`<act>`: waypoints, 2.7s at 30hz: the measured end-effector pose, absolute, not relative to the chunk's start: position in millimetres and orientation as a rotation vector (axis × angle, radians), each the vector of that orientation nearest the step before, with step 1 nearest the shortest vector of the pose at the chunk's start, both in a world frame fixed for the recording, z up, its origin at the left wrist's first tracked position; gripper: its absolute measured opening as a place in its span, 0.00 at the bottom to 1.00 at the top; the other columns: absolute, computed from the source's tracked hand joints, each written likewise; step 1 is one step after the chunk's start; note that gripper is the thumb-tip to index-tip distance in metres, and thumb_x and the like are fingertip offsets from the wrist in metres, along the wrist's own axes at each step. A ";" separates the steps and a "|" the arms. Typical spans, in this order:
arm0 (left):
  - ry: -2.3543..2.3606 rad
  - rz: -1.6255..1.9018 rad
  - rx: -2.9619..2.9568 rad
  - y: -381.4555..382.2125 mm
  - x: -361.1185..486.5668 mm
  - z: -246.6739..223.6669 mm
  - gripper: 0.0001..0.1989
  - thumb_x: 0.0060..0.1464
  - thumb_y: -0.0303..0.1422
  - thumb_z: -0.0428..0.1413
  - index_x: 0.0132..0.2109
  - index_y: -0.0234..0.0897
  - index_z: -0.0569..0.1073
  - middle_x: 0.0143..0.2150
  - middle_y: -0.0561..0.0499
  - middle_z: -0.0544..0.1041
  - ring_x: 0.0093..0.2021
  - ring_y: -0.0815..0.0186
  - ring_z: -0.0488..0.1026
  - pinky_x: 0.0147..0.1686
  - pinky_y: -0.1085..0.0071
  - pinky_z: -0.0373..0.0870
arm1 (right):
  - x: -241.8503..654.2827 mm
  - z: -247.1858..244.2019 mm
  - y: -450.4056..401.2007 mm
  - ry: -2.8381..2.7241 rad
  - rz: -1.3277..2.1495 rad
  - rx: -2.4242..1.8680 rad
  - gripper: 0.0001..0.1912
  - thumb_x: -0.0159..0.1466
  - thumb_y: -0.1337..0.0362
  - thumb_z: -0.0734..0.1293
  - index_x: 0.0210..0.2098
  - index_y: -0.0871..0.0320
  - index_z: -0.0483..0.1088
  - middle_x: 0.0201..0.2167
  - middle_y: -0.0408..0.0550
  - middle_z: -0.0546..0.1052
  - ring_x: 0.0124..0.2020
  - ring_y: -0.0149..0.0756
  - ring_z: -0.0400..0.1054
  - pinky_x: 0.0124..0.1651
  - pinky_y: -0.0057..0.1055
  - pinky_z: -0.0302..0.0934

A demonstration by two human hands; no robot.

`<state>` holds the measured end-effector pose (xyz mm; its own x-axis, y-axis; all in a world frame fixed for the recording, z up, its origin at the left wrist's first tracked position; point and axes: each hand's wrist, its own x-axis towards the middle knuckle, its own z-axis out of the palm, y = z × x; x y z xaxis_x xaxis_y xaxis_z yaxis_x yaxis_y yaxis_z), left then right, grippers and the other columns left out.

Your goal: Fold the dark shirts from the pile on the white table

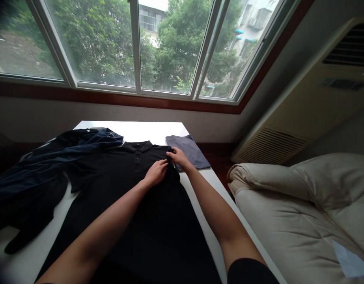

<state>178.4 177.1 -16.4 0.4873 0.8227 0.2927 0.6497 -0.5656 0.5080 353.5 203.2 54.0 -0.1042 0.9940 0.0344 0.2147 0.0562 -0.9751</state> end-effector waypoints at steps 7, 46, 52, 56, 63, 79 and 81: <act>1.361 1.289 1.607 208.7 141.3 -12.4 0.17 0.67 0.32 0.47 0.53 0.38 0.79 0.51 0.47 0.83 0.52 0.60 0.79 0.54 0.66 0.74 | 322.3 24.1 194.6 -1.646 1.197 -1.327 0.17 0.60 0.49 0.72 0.35 0.55 0.68 0.22 0.38 0.72 0.20 0.30 0.65 0.23 0.25 0.58; 1.806 0.332 2.364 182.1 136.2 -9.9 0.33 0.70 0.48 0.42 0.75 0.40 0.59 0.78 0.41 0.54 0.78 0.46 0.45 0.73 0.39 0.36 | 305.3 -23.0 258.2 -2.260 0.214 -1.797 0.34 0.75 0.51 0.59 0.74 0.62 0.56 0.76 0.60 0.50 0.77 0.48 0.42 0.76 0.46 0.38; 1.851 0.492 2.369 177.6 132.6 -6.4 0.28 0.72 0.41 0.40 0.72 0.44 0.65 0.75 0.44 0.61 0.75 0.51 0.53 0.73 0.43 0.40 | 303.9 -21.1 258.0 -2.205 0.167 -1.791 0.31 0.74 0.52 0.60 0.71 0.62 0.61 0.75 0.60 0.55 0.76 0.48 0.45 0.75 0.44 0.41; 1.858 0.525 2.366 176.8 130.5 -4.3 0.25 0.71 0.39 0.40 0.69 0.46 0.69 0.73 0.46 0.64 0.74 0.52 0.56 0.73 0.45 0.43 | 303.9 -14.6 241.7 -2.177 0.066 -1.719 0.26 0.73 0.58 0.61 0.67 0.61 0.67 0.72 0.59 0.62 0.74 0.46 0.51 0.75 0.43 0.44; 1.837 0.589 2.348 177.5 132.2 -6.5 0.25 0.70 0.37 0.41 0.68 0.43 0.70 0.73 0.42 0.64 0.73 0.50 0.56 0.73 0.43 0.42 | 314.0 -17.5 179.3 -2.262 0.096 -1.665 0.30 0.72 0.53 0.63 0.70 0.58 0.64 0.74 0.57 0.57 0.76 0.51 0.47 0.75 0.48 0.44; 1.814 0.538 2.369 177.5 132.7 -10.2 0.26 0.70 0.43 0.43 0.69 0.45 0.69 0.74 0.44 0.63 0.74 0.48 0.54 0.73 0.42 0.40 | 315.2 -18.3 150.0 -2.264 0.155 -1.653 0.29 0.73 0.52 0.63 0.70 0.54 0.65 0.74 0.55 0.59 0.75 0.50 0.48 0.75 0.51 0.40; 1.804 0.513 2.360 178.7 133.3 -10.3 0.28 0.69 0.47 0.44 0.70 0.44 0.68 0.74 0.42 0.61 0.75 0.46 0.52 0.73 0.41 0.39 | 319.8 -11.0 147.3 -2.210 0.258 -1.589 0.25 0.72 0.55 0.64 0.66 0.52 0.69 0.73 0.53 0.61 0.75 0.49 0.51 0.75 0.51 0.43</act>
<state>133.3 178.7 -10.3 0.2291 0.9548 0.1896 0.9116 -0.2787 0.3021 319.8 147.3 -11.0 -0.2703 0.9384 0.2152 0.8635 0.3352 -0.3769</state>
